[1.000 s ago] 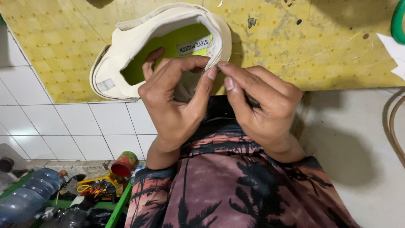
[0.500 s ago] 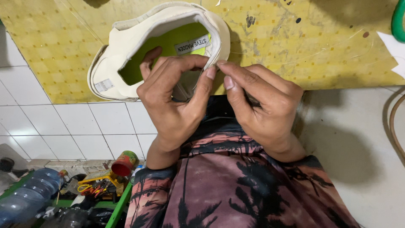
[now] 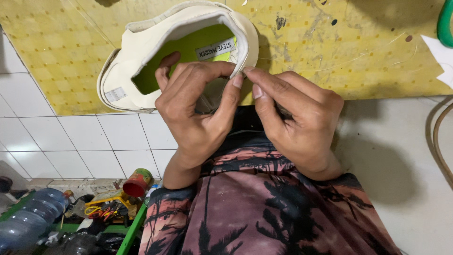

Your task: The person sews the upper part of a white shoe using a needle and thread. They repeatedly insert the needle into the shoe material and pull the thread through to secure the seam.

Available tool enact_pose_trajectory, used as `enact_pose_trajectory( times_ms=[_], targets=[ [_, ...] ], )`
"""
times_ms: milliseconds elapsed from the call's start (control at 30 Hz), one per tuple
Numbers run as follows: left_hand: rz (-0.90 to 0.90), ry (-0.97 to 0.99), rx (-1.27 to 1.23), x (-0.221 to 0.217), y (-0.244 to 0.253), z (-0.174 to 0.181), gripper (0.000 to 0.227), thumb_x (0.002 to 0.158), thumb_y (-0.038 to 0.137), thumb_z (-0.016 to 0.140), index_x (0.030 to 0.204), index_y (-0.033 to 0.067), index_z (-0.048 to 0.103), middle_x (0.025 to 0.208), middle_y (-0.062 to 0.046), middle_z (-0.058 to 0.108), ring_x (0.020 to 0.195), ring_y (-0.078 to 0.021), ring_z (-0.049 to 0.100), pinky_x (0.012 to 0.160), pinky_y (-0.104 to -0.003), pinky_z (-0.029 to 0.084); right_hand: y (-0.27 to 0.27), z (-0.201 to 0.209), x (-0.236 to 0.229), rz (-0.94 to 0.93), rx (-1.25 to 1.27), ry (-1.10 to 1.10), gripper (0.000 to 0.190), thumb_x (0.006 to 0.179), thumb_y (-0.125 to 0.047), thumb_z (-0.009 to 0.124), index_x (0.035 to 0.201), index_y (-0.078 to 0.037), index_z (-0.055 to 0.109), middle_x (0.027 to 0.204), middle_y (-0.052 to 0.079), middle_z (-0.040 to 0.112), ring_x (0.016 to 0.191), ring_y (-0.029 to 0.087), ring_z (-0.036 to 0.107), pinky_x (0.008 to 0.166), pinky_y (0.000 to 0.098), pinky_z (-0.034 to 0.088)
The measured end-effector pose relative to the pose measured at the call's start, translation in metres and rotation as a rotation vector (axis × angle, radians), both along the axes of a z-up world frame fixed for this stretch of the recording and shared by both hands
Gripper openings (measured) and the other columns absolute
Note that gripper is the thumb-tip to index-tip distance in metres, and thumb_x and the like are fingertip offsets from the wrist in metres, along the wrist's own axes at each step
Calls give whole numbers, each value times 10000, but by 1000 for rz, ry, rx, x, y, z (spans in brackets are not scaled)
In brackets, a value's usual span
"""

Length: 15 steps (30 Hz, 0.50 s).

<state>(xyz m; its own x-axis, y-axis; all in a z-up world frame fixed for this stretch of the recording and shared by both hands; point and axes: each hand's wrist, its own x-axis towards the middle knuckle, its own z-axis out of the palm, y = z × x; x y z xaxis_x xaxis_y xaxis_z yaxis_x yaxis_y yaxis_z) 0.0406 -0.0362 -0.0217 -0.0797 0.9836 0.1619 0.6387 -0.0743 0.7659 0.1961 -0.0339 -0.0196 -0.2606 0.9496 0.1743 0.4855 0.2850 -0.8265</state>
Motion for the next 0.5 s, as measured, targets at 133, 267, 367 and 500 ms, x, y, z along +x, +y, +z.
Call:
enact_pose_trajectory(
  times_ms=[133,267,367,500],
  targets=[
    [4,16,11,0,-1,-1,44,966,117,729,932,94,719,883,-14,727,861,-208,687,1058,-394,302,0,2,1,-1,18,-64,177,1049,89,691,1211,54,751,932,164,771,692,204,662,630,323,509],
    [-6,18,23,1,-1,-2,48,967,114,725,927,89,716,883,-14,725,866,-211,689,1056,-396,290,3,6,4,27,10,-92,190,1037,102,693,1211,57,755,952,180,782,764,237,727,676,344,549],
    [-9,25,44,1,0,-1,66,970,117,712,917,79,716,871,-23,723,852,-218,683,1025,-396,296,4,5,7,41,41,-124,200,1033,106,706,1212,40,766,929,178,787,705,241,703,604,349,506],
    [-15,0,74,1,0,-3,73,968,106,706,906,69,716,855,-24,724,837,-216,698,1030,-399,301,8,9,6,60,16,-171,182,1026,95,725,1185,27,781,877,147,771,665,215,670,564,336,455]
  ],
)
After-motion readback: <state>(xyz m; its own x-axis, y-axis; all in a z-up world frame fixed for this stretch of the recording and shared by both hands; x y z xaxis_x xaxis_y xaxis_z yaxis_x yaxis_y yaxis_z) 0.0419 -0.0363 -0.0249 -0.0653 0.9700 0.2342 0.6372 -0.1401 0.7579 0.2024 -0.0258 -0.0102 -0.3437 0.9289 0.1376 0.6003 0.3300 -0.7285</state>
